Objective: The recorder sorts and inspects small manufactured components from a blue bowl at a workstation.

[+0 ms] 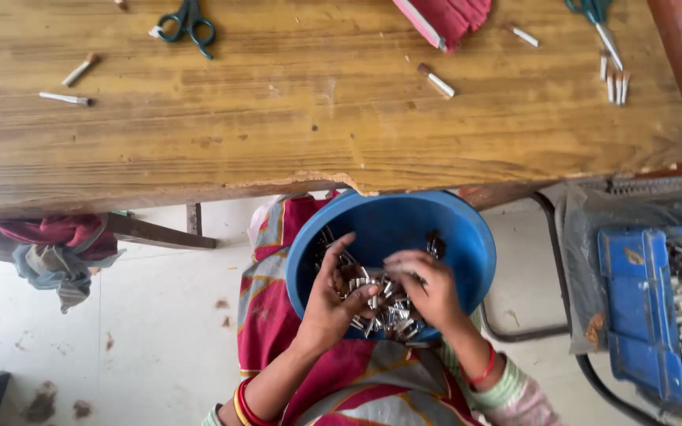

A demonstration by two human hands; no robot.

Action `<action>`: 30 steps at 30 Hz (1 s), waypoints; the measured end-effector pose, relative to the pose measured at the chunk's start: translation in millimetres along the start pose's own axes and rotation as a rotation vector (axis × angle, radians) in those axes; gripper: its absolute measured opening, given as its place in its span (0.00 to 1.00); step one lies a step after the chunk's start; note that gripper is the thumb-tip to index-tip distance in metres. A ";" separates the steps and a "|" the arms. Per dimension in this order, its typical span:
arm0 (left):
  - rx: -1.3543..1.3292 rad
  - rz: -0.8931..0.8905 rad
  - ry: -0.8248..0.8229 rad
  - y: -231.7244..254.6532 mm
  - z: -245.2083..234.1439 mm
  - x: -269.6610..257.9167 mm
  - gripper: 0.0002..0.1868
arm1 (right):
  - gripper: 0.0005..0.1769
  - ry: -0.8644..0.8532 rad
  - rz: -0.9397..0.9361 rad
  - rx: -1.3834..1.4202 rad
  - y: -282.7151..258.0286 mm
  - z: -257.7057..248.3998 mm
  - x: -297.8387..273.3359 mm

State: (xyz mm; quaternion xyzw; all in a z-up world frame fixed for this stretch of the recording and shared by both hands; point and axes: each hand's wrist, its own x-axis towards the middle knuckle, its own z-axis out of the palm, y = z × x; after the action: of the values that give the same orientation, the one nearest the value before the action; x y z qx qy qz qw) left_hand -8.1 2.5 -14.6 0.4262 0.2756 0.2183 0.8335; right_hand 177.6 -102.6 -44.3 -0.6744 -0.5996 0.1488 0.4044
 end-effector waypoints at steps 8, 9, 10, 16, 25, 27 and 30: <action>-0.063 0.013 -0.128 -1.0 0.0 7.9 0.51 | 0.11 0.027 0.011 -0.051 -2.7 -5.6 14.1; -0.041 0.022 -0.020 -7.8 -6.7 13.3 0.52 | 0.10 0.072 -0.065 -0.031 -4.5 -8.2 18.6; -0.052 0.011 0.000 -1.7 -0.6 4.9 0.52 | 0.10 0.050 -0.057 -0.020 -4.4 -5.9 19.5; -0.041 0.047 -0.100 13.2 13.1 5.5 0.53 | 0.12 -0.026 -0.051 -0.070 -4.3 -7.9 18.0; 0.002 0.107 -0.012 9.5 9.4 12.6 0.54 | 0.10 0.039 -0.094 0.034 -11.3 -10.8 25.3; 0.071 0.059 0.011 -2.7 7.8 8.0 0.56 | 0.11 0.083 -0.154 0.034 -17.2 -9.9 24.4; 0.016 0.085 -0.147 4.6 18.2 -2.8 0.55 | 0.10 0.017 0.003 -0.064 6.1 3.6 10.7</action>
State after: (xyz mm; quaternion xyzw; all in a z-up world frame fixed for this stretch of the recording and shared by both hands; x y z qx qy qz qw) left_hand 1.0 -7.4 -1.2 0.4592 0.1971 0.2192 0.8380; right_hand 181.9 -91.1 -48.0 -0.6890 -0.5996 0.1244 0.3877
